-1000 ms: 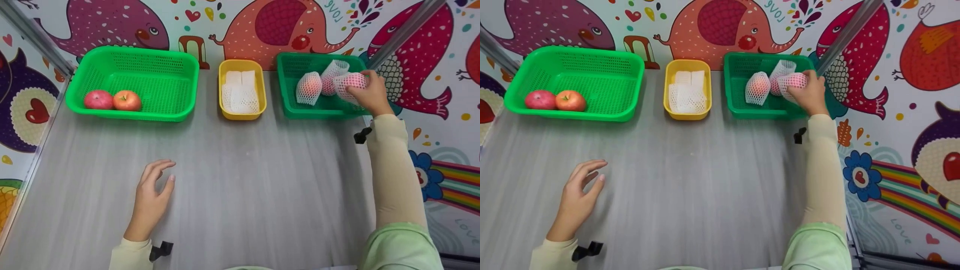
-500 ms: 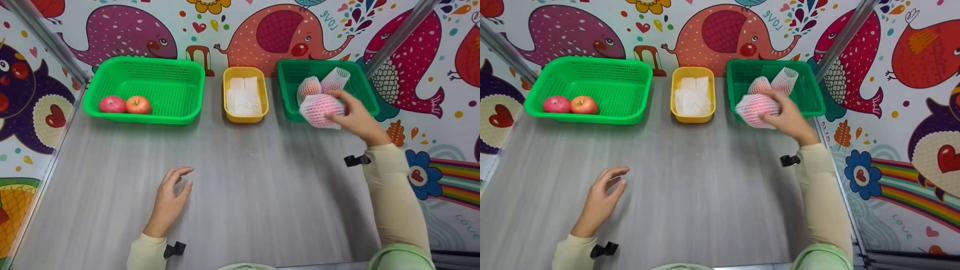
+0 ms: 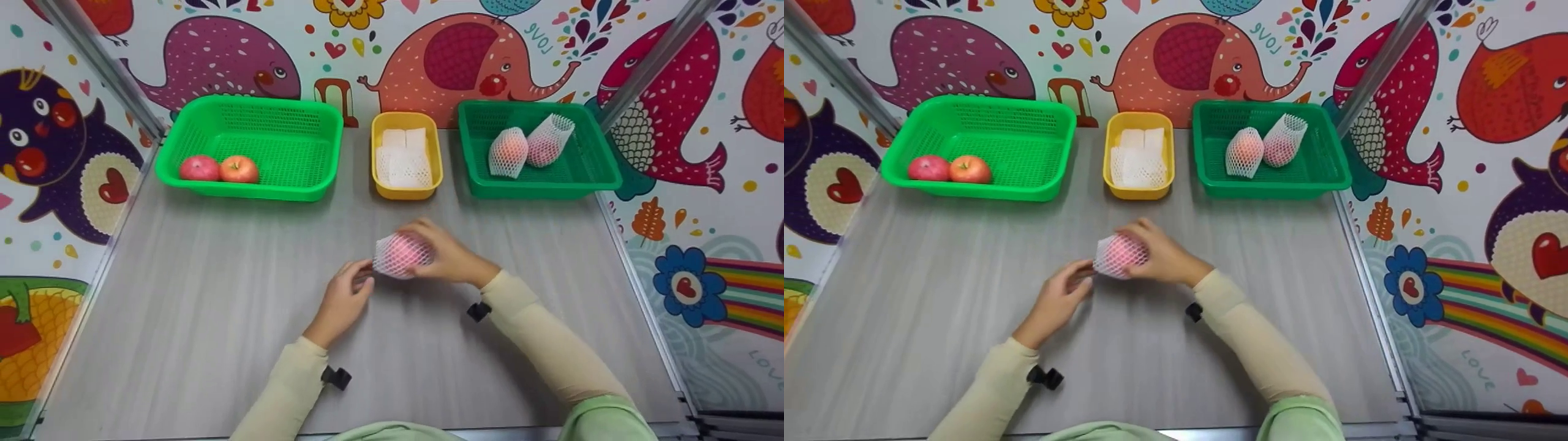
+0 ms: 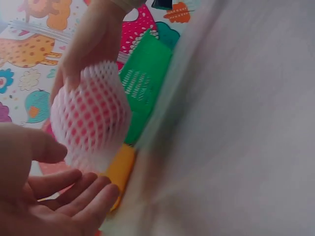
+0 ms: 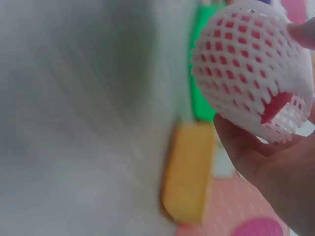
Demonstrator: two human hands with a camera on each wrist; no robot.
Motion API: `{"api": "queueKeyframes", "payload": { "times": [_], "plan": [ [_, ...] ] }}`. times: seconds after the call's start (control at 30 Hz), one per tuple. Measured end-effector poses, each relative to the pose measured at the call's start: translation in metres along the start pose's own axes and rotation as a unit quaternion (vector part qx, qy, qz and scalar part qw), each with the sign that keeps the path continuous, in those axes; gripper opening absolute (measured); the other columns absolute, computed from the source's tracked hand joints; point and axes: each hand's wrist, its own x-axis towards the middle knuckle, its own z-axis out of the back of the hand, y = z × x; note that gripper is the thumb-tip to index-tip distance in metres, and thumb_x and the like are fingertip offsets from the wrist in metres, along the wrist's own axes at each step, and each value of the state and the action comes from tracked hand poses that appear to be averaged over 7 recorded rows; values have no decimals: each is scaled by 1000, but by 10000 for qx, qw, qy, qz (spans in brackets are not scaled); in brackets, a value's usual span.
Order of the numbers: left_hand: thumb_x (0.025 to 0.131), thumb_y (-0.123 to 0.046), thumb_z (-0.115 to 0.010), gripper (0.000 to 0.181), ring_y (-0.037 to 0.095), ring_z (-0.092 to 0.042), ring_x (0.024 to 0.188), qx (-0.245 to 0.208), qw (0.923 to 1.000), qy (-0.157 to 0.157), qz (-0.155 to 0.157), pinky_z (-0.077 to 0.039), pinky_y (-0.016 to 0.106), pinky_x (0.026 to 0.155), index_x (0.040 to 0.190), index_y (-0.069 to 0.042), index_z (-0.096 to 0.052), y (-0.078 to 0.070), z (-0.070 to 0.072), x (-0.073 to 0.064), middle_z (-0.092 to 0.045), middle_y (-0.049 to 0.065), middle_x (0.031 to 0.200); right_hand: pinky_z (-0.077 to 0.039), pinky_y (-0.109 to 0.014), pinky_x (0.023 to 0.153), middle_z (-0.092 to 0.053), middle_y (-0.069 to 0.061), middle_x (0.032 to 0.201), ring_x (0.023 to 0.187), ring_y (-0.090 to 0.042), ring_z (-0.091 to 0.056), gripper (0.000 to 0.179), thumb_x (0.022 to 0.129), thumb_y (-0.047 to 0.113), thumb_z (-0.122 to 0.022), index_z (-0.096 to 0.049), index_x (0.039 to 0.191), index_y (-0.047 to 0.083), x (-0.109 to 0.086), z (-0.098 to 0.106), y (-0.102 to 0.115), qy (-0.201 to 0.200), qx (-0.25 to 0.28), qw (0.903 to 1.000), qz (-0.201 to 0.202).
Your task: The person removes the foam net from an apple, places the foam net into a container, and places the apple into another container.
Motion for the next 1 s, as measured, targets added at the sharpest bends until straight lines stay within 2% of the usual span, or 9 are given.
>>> {"api": "queueKeyframes", "payload": {
  "times": [0.07,0.17,0.33,0.4,0.53,0.63,0.77,0.87,1.0],
  "plan": [
    [108,-5,-62,39,32,-65,128,-13,9999,-46,161,-55,46,104,146,3,-62,3,-7,4,-66,17,138,-46,-46,114,-55,-10,146,133,-25,-55,74,85,18,-92,-58,150,6,3,-13,-4,122,-67,9999,99],
    [107,-4,-62,36,34,-66,124,-162,9991,-256,292,-55,49,103,142,3,-64,6,-10,7,-68,19,135,-46,-44,115,-57,-9,147,135,-24,-56,75,85,14,-94,-58,151,4,6,-24,-8,183,-135,9997,122],
    [107,-2,-61,23,29,-67,124,-332,9980,-507,186,-55,47,102,128,-2,-70,6,-8,12,-71,13,127,-43,-44,119,-59,-9,151,140,-25,-54,77,87,14,-94,-56,153,5,3,-28,-10,127,-60,9999,-44],
    [107,0,-60,19,26,-69,117,-399,9978,-511,128,-58,44,98,123,-3,-71,6,-7,14,-72,11,121,-42,-44,119,-59,-10,154,142,-26,-54,77,88,15,-94,-55,154,6,1,-29,-11,106,25,9999,-119],
    [106,4,-58,18,21,-71,90,-636,9970,-394,207,-60,35,79,117,-3,-70,8,-7,15,-72,12,114,-37,-45,123,-54,-13,160,148,-27,-50,76,92,17,-91,-54,156,5,-3,-31,-12,139,128,9996,-191],
    [105,4,-60,21,19,-70,74,-727,9960,-241,468,-59,33,67,122,-4,-70,9,-8,15,-70,13,121,-34,-48,124,-50,-18,163,152,-30,-45,74,93,19,-90,-54,156,6,-6,-33,-13,122,144,9997,-176],
    [100,4,-67,40,18,-71,68,-690,9949,-48,737,-60,33,63,138,-8,-66,8,-9,16,-64,12,140,-36,-47,123,-52,-16,161,150,-30,-47,74,93,21,-89,-54,157,8,-10,-36,-13,-22,236,9994,-268],
    [96,5,-71,59,18,-70,70,-637,9953,131,723,-59,32,63,151,-12,-58,8,-9,18,-57,10,150,-42,-46,119,-59,-9,156,145,-26,-54,71,93,20,-88,-57,156,9,-11,-36,-12,-167,283,9985,-428],
    [95,4,-77,75,15,-62,70,-441,9970,302,569,-55,28,65,161,-15,-46,10,-11,20,-50,11,154,-50,-45,112,-69,-6,144,134,-24,-63,53,95,15,-85,-68,145,9,-11,-35,-11,-479,284,9969,-563]
  ]
}}
